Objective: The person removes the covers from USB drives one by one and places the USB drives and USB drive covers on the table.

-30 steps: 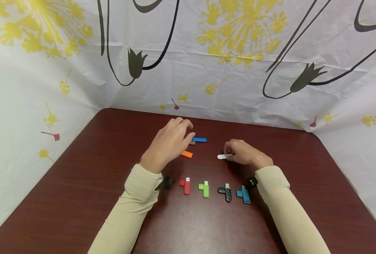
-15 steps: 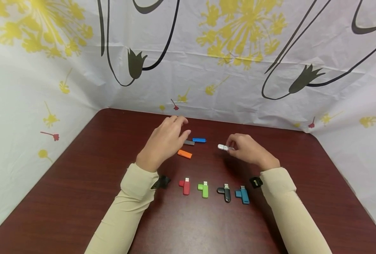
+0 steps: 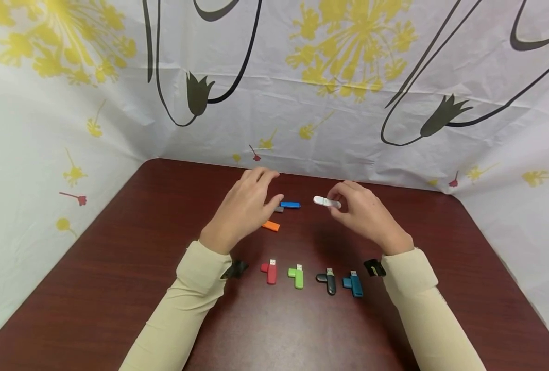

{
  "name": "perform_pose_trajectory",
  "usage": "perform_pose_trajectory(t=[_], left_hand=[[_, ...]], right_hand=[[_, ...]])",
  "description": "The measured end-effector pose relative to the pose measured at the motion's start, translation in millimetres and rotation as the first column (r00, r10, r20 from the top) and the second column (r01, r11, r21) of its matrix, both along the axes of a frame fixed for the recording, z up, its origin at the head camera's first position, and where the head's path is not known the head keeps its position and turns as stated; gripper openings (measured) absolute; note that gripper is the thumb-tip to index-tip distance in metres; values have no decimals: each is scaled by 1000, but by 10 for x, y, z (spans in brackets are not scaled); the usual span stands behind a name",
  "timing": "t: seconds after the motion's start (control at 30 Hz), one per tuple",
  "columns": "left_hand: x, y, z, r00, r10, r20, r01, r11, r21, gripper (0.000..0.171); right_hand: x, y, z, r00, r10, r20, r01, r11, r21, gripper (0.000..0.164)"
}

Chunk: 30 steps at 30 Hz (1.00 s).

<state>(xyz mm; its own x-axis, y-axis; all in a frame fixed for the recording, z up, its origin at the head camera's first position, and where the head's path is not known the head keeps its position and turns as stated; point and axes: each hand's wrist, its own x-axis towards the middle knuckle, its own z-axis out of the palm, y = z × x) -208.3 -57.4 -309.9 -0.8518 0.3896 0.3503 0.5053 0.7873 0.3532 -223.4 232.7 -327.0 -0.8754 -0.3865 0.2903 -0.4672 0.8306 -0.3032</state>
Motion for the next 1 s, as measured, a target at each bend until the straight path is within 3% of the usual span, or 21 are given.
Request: perform_pose_trajectory(t=[0.23, 0.5, 0.63, 1.0], left_hand=[[9, 98, -91, 986, -108, -125, 103, 994, -47, 53], [13, 242, -177, 955, -219, -198, 208, 975, -79, 51], [27, 287, -217, 946, -246, -210, 232, 969, -87, 46], [54, 317, -229, 924, -267, -275, 279, 960, 7, 16]], right_hand=[[129, -113, 79, 999, 18, -50, -18, 1000, 9, 16], [232, -226, 109, 987, 85, -136, -82, 996, 29, 19], [269, -286, 98, 979, 114, -170, -110, 993, 35, 21], [319, -379, 95, 948, 177, -266, -168, 984, 58, 25]])
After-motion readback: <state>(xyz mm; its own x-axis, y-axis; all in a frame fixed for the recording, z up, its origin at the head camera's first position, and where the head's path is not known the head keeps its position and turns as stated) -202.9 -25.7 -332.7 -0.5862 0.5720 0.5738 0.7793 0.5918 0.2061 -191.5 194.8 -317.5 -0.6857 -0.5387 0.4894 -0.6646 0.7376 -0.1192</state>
